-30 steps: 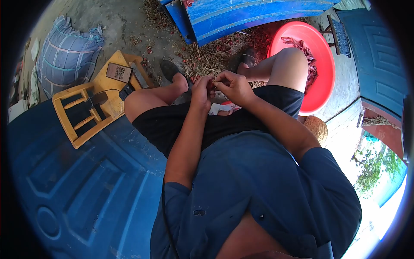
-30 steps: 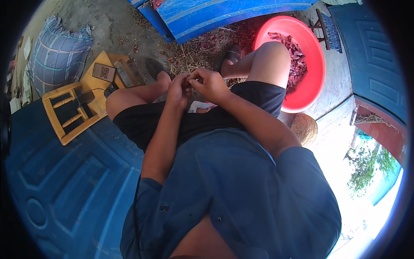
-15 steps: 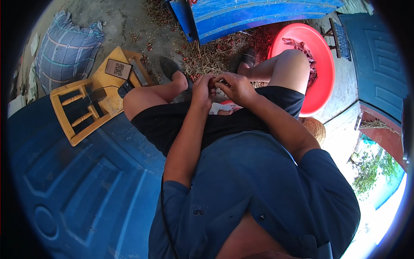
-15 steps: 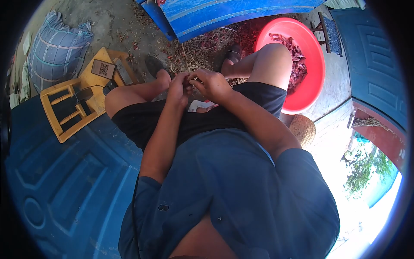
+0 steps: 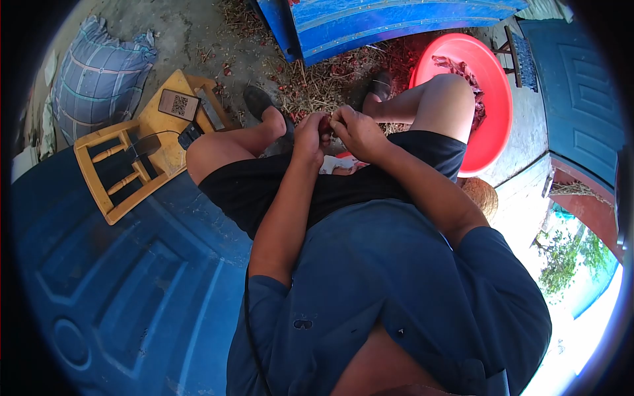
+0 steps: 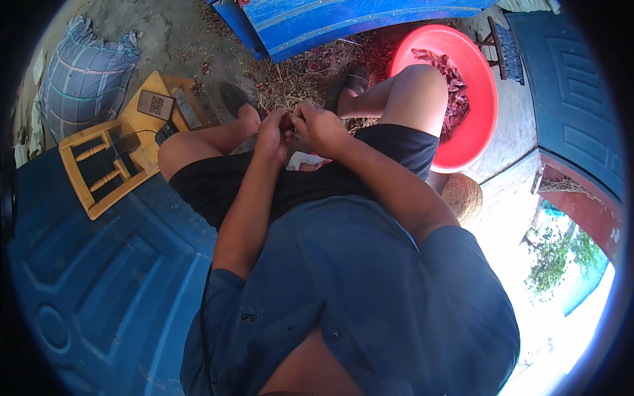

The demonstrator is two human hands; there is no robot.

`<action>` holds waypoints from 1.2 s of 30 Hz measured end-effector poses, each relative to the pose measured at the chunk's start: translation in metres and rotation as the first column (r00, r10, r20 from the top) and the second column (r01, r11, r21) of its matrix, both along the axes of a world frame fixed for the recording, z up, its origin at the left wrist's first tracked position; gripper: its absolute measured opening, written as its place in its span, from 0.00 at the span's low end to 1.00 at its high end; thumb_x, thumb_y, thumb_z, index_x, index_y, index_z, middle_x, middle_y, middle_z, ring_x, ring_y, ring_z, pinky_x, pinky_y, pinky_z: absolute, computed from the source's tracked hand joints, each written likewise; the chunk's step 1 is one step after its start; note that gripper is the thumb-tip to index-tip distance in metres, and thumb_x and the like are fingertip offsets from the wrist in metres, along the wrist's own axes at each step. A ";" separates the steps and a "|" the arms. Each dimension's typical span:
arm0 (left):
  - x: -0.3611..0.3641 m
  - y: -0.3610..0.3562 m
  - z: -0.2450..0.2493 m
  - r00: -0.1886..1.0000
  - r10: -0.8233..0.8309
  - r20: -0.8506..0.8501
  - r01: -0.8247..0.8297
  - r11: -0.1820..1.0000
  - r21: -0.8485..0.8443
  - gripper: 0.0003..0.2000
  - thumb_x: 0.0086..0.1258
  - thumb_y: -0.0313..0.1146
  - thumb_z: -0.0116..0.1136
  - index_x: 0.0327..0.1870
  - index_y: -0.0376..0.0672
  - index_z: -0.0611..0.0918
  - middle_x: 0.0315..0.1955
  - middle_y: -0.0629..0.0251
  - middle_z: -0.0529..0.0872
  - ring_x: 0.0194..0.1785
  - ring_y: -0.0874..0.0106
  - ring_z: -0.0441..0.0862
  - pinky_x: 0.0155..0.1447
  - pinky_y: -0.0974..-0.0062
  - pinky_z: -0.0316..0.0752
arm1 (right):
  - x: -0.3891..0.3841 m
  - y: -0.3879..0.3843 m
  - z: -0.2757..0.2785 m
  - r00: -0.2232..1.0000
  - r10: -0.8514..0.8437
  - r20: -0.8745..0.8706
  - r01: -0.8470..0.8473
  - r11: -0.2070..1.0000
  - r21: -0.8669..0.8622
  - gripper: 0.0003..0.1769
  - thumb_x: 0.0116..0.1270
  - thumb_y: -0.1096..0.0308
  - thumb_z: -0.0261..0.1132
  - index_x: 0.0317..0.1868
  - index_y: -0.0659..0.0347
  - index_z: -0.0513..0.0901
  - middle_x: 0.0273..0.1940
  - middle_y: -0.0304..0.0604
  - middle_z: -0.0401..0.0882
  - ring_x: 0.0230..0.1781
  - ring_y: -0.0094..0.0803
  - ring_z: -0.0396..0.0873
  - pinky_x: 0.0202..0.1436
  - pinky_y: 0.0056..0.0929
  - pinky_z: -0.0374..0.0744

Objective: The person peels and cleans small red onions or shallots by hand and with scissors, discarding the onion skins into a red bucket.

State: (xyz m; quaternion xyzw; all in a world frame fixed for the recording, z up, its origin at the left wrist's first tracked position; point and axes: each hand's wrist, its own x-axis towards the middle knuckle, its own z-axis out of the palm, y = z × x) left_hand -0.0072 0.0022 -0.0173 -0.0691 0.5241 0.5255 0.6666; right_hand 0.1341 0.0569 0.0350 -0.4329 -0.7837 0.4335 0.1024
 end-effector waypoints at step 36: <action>0.006 -0.001 -0.007 0.998 -0.070 -0.006 0.070 0.997 0.027 0.06 0.76 0.37 0.51 0.40 0.47 0.79 0.29 0.75 0.78 0.28 0.82 0.73 0.26 0.82 0.64 | 0.001 0.005 -0.001 0.952 -0.232 -0.200 0.178 0.950 -0.255 0.13 0.67 0.76 0.59 0.47 0.65 0.87 0.39 0.50 0.88 0.39 0.33 0.88 0.45 0.31 0.84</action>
